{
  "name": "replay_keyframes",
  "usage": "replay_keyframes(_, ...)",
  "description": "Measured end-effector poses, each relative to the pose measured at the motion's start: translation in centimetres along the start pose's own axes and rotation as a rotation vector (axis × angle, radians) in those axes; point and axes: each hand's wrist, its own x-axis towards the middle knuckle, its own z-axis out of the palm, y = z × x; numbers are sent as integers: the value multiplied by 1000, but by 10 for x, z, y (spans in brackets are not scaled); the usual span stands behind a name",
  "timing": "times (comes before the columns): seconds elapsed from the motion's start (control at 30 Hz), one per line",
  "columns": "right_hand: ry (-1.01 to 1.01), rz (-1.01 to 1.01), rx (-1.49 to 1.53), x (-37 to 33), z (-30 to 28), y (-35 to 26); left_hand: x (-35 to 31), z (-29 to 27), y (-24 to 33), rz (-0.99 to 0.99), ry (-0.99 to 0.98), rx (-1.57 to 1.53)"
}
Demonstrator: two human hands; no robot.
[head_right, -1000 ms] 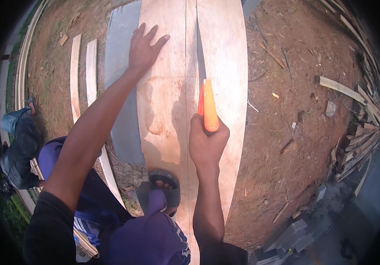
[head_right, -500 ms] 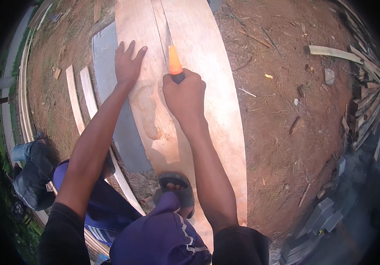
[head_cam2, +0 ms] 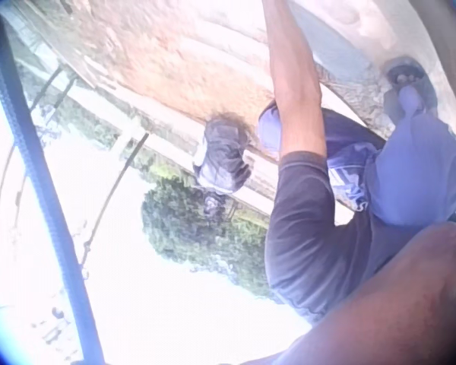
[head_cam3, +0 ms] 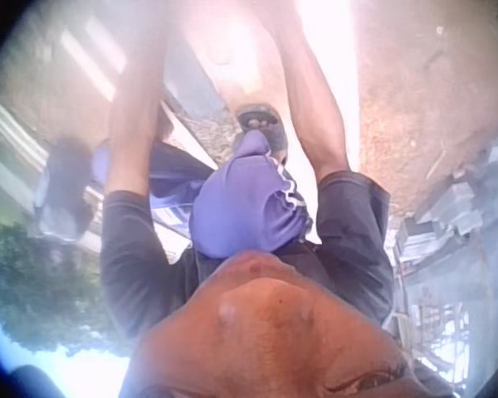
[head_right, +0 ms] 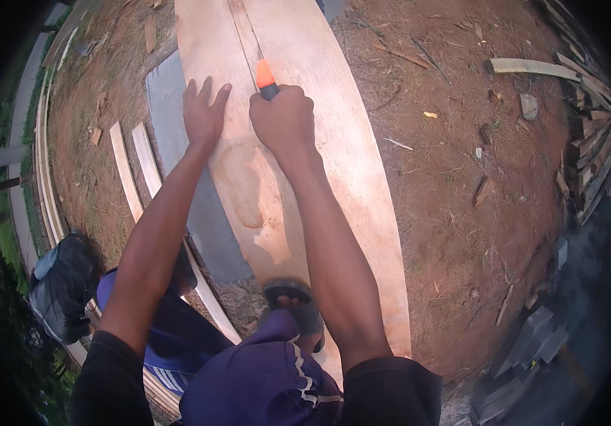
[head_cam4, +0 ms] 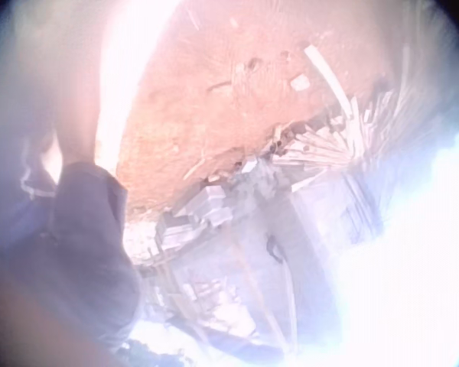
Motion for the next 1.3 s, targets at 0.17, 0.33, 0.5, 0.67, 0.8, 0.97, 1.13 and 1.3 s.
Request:
replay_keyframes(0.17, -47, 101, 220, -184, -67, 46, 0, -25, -21, 43, 13, 31)
replay_keyframes(0.33, -27, 108, 137, -153, -50, 31, -2, -13, -13, -37, 7, 29)
replay_keyframes(0.5, -21, 58, 52, -2, 2, -5, -2, -6, 1, -31, -6, -8)
replay_keyframes(0.67, -53, 103, 111, -137, -41, 34, -2, -16, -7, -80, -33, -28)
replay_keyframes(0.8, -35, 110, 174, -218, -78, 39, 0, -26, -6, -76, -7, -9)
replay_keyframes(0.97, -67, 67, 87, -52, -17, 10, 0, -20, 9, -61, 10, -38)
replay_keyframes(1.13, -32, 46, 93, -56, 2, 13, 1, -26, 3, -94, 1, -34)
replay_keyframes(1.3, -19, 99, 148, -203, -67, 54, -3, -20, 9, -91, -23, -47)
